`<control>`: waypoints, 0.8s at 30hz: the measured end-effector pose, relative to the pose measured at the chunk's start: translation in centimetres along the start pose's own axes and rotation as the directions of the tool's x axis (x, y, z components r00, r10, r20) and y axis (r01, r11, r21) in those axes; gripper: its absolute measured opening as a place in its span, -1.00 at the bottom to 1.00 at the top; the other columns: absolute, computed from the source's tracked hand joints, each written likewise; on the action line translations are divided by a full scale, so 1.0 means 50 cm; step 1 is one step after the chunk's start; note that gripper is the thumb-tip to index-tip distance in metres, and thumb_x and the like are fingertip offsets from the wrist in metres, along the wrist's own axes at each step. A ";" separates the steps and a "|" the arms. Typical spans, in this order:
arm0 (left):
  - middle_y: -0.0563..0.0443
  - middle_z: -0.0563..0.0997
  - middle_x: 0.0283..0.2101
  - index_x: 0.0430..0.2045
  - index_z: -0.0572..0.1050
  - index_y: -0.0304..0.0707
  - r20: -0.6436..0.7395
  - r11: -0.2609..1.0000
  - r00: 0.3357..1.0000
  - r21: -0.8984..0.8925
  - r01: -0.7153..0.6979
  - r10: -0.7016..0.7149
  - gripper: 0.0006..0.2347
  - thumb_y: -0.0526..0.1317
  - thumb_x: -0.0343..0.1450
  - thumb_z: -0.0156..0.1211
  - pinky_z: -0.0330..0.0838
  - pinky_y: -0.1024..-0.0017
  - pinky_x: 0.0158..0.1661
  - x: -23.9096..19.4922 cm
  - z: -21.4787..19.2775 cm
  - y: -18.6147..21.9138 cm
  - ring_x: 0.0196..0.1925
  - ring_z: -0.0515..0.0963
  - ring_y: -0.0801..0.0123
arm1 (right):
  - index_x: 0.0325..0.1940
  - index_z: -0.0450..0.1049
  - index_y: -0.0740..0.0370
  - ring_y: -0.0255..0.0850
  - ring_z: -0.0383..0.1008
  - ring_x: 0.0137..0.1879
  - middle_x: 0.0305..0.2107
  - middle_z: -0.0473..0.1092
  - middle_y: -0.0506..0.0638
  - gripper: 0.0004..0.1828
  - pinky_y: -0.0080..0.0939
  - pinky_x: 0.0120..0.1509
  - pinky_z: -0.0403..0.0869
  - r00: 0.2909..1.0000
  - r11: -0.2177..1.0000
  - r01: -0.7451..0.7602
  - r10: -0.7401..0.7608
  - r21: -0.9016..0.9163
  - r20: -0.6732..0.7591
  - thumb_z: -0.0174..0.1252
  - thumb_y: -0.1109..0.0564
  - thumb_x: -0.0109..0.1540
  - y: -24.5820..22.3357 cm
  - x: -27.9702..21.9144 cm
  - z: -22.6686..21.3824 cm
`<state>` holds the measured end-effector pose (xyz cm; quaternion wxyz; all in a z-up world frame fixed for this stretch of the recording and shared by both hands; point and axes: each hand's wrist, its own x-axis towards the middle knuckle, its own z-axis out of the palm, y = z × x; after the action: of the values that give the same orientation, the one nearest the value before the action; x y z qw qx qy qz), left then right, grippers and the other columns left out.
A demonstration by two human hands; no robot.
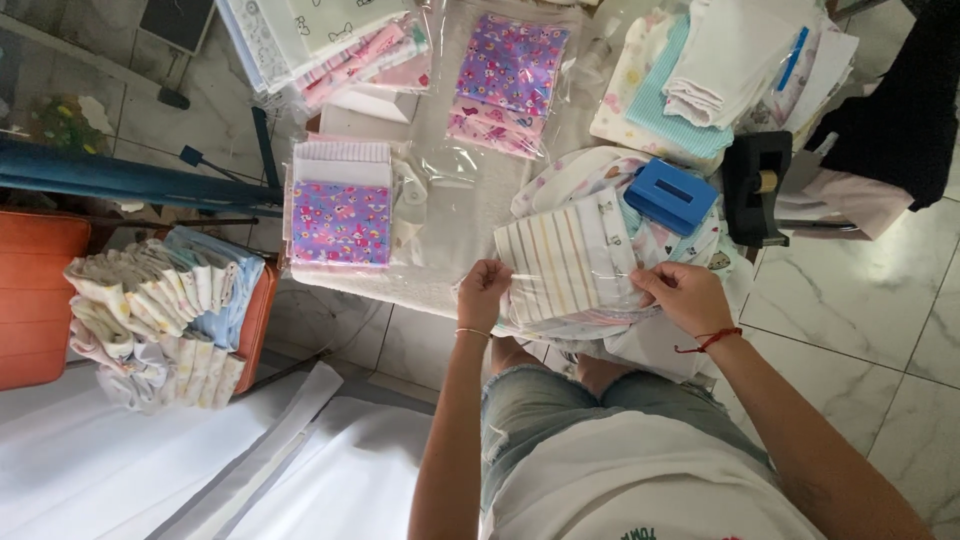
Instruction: Folding fabric items and sealing them inside plastic bags using a stapler
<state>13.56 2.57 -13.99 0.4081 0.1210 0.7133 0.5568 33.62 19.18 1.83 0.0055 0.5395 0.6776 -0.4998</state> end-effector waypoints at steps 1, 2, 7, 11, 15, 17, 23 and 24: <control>0.12 0.45 -0.61 -0.54 0.44 -0.21 0.003 1.000 1.000 -0.002 0.000 0.000 -0.94 -0.27 0.25 0.17 0.30 0.67 -0.42 0.003 -0.005 0.001 -0.53 0.42 0.57 | -0.58 0.46 0.24 -0.27 0.28 -0.57 -0.71 0.41 0.01 -0.64 -0.36 -0.42 0.27 1.000 1.000 -0.001 0.001 -0.001 -0.003 0.09 -0.09 0.12 0.003 0.003 0.002; 0.13 0.48 -0.58 -0.53 0.44 -0.14 0.012 0.991 0.999 0.125 0.038 -0.040 -0.92 -0.20 0.24 0.18 0.33 0.60 -0.37 0.007 -0.009 0.001 -0.49 0.46 0.53 | -0.59 0.46 0.21 -0.26 0.31 -0.56 -0.71 0.41 0.00 -0.63 -0.35 -0.42 0.28 1.000 1.000 -0.010 0.010 -0.028 -0.006 0.09 -0.12 0.10 0.006 0.005 0.003; -0.12 0.41 -0.49 -0.51 0.31 -0.18 -0.085 0.769 0.948 0.609 -0.195 0.307 -0.81 -0.20 0.19 0.20 0.38 0.18 -0.39 -0.045 0.036 0.078 -0.44 0.50 -0.03 | -0.68 0.44 0.13 -0.27 0.36 -0.55 -0.75 0.40 -0.07 -0.56 -0.37 -0.38 0.29 0.998 0.996 -0.054 0.052 -0.072 -0.038 0.07 -0.22 0.10 0.013 0.012 0.014; 0.11 0.37 -0.31 -0.43 0.38 0.02 0.205 0.220 0.644 0.828 -0.515 0.737 -0.93 -0.26 0.31 -0.02 0.33 0.43 -0.31 -0.107 0.095 0.137 -0.31 0.45 0.38 | -0.72 0.43 0.14 -0.16 0.40 -0.48 -0.73 0.41 -0.03 -0.49 -0.29 -0.31 0.33 0.994 0.989 -0.101 0.097 -0.111 -0.044 0.04 -0.26 0.10 -0.004 0.013 0.013; -0.06 0.33 0.00 -0.15 0.34 0.00 0.251 0.211 0.612 0.786 -0.581 0.749 -0.79 -0.22 0.36 -0.10 0.21 0.28 -0.04 -0.166 0.115 0.198 0.05 0.35 0.20 | -0.70 0.44 0.10 -0.16 0.44 -0.42 -0.74 0.41 -0.12 -0.49 -0.26 -0.25 0.36 0.989 0.961 -0.149 0.144 -0.233 -0.036 -0.03 -0.31 0.09 0.035 0.034 0.022; -0.11 0.26 0.06 -0.07 0.28 0.04 0.276 0.217 0.667 0.802 -0.557 0.692 -0.72 -0.20 0.33 -0.06 0.17 0.21 -0.01 -0.162 0.116 0.183 0.11 0.26 0.13 | -0.70 0.43 0.14 -0.15 0.41 -0.48 -0.78 0.38 -0.07 -0.48 -0.27 -0.28 0.36 0.991 0.972 -0.120 0.105 -0.201 -0.083 -0.01 -0.30 0.10 0.043 0.037 0.016; -0.16 0.10 0.17 0.05 0.16 0.10 0.334 0.225 0.767 0.824 -0.520 0.548 -0.63 -0.15 0.33 -0.14 0.05 0.14 0.07 -0.170 0.116 0.177 0.21 0.10 0.06 | -0.27 0.39 0.16 -0.21 0.37 -0.41 -0.50 0.38 0.01 -0.81 -0.28 -0.30 0.37 0.868 0.998 -0.008 0.041 0.069 -0.495 0.05 0.02 0.17 0.095 0.024 -0.116; -0.17 0.09 0.17 0.06 0.15 0.10 0.340 0.244 0.792 0.824 -0.511 0.507 -0.62 -0.15 0.32 -0.12 0.05 0.13 0.06 -0.173 0.115 0.179 0.21 0.08 0.04 | -0.15 0.34 0.24 -0.17 0.35 -0.32 -0.39 0.36 0.09 -0.84 -0.29 -0.28 0.37 0.792 0.987 0.102 -0.004 0.125 -0.611 0.04 0.13 0.24 0.137 0.029 -0.144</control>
<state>20.67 4.26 -2.42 0.0801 0.5400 0.8143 0.1972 41.89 24.59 0.04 -0.2675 0.6510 0.6183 -0.3498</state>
